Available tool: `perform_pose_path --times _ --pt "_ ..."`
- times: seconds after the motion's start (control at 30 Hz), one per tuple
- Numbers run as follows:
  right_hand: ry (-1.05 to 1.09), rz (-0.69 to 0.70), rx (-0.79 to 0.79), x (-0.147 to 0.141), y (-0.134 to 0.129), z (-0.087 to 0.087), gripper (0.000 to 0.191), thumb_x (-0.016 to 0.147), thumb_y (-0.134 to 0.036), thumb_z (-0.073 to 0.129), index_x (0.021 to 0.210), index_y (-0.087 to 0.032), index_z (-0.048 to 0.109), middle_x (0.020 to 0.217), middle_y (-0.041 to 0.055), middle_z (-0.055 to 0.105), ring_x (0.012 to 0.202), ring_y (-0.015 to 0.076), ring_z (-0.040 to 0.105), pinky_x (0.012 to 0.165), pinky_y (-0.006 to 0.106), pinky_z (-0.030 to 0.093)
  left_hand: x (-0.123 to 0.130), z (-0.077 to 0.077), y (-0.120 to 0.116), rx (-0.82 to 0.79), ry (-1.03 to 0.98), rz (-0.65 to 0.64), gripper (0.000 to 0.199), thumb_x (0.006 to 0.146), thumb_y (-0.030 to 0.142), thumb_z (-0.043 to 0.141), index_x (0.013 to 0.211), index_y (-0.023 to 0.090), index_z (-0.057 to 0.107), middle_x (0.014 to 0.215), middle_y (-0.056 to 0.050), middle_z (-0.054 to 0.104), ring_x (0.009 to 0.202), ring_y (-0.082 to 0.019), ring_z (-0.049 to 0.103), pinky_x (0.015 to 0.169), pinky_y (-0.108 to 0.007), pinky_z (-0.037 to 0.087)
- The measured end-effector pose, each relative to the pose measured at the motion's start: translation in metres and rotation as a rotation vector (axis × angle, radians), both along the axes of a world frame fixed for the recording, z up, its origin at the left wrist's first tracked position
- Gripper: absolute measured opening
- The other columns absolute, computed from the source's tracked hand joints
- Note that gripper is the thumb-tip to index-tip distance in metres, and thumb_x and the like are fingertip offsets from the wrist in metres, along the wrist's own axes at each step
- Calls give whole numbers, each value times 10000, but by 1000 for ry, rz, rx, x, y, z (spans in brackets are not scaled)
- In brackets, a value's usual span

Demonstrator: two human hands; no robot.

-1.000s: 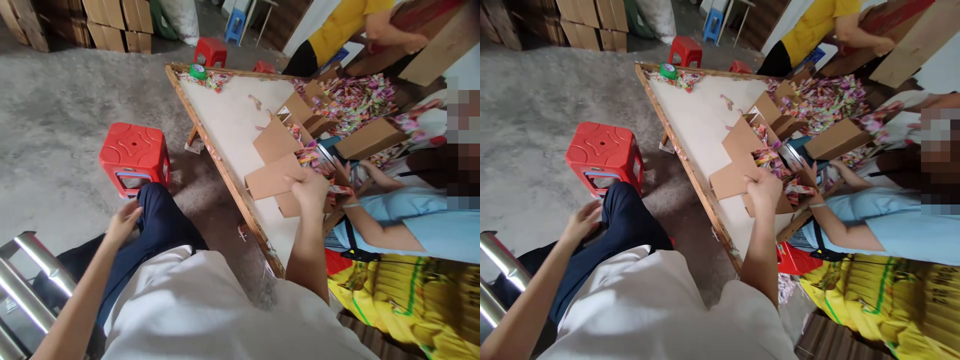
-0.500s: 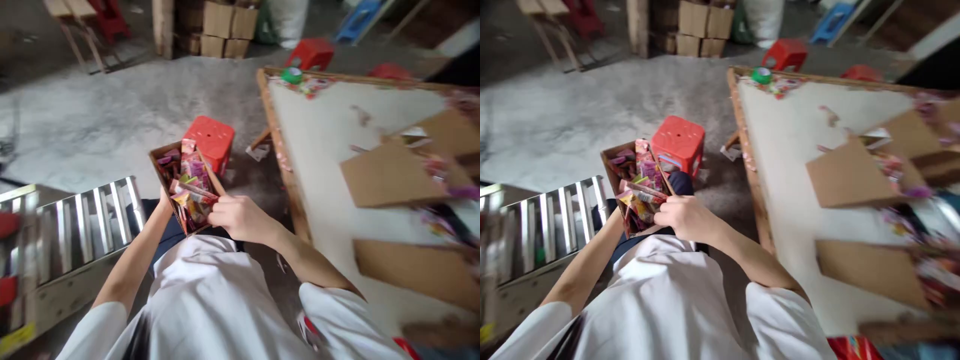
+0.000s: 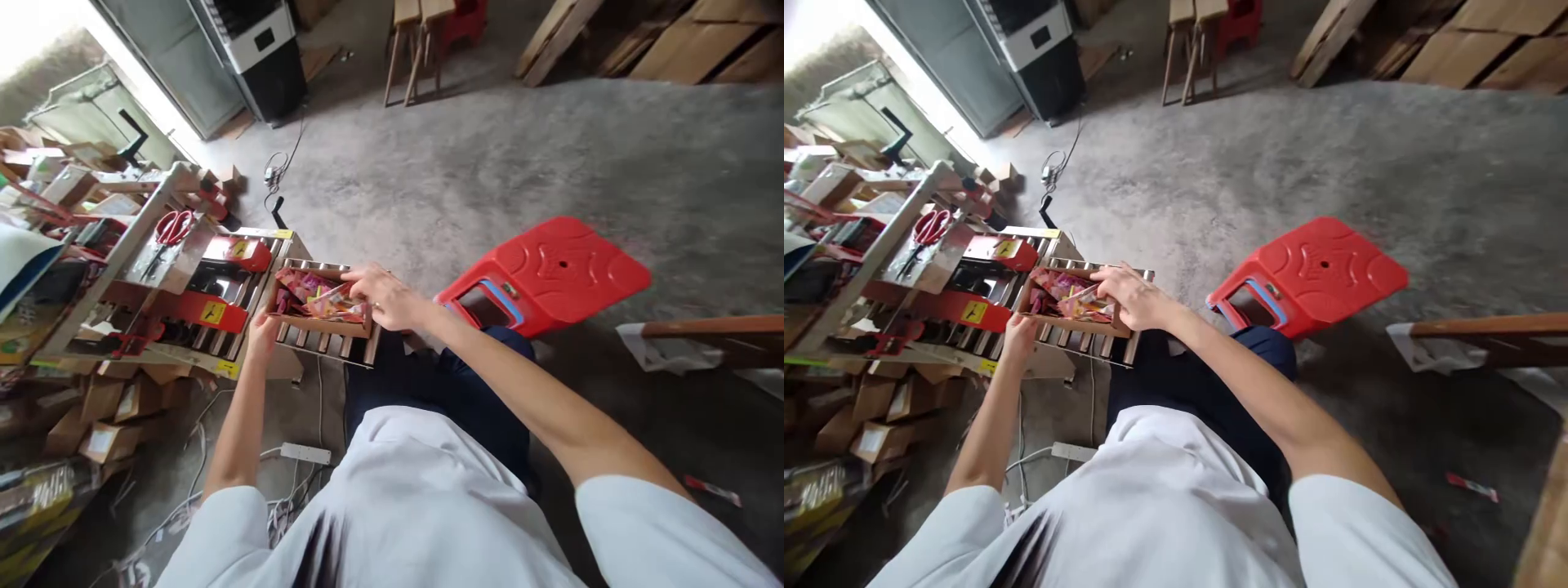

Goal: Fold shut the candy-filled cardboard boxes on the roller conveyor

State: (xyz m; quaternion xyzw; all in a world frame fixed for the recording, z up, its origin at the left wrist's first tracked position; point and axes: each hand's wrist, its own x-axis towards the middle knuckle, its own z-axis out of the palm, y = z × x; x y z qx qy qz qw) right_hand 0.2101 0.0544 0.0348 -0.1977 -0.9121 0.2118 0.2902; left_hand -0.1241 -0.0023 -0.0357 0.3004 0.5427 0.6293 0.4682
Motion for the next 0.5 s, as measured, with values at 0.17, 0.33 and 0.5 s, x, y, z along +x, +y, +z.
perform_pose_path --times 0.17,0.33,0.5 --pt "-42 116 -234 -15 -6 16 551 947 -224 454 1496 -212 413 1649 74 250 1526 213 219 1237 448 218 -21 51 19 34 166 -228 436 548 349 904 906 167 733 829 -30 702 724 -123 631 689 -216 509" --pt "-515 97 -306 -66 20 15 431 1000 -366 404 1394 -340 576 1519 -5 496 1352 239 514 1068 386 449 -13 88 43 -121 276 -794 413 615 453 892 711 135 646 680 -25 638 599 -117 574 574 -223 440" --pt "-678 138 -188 -82 19 -1 382 945 -285 452 1214 -361 712 1352 19 644 1158 254 638 873 368 527 15 107 42 -233 591 -1209 826 423 596 934 1069 147 680 936 -61 660 824 -183 600 714 -278 468"
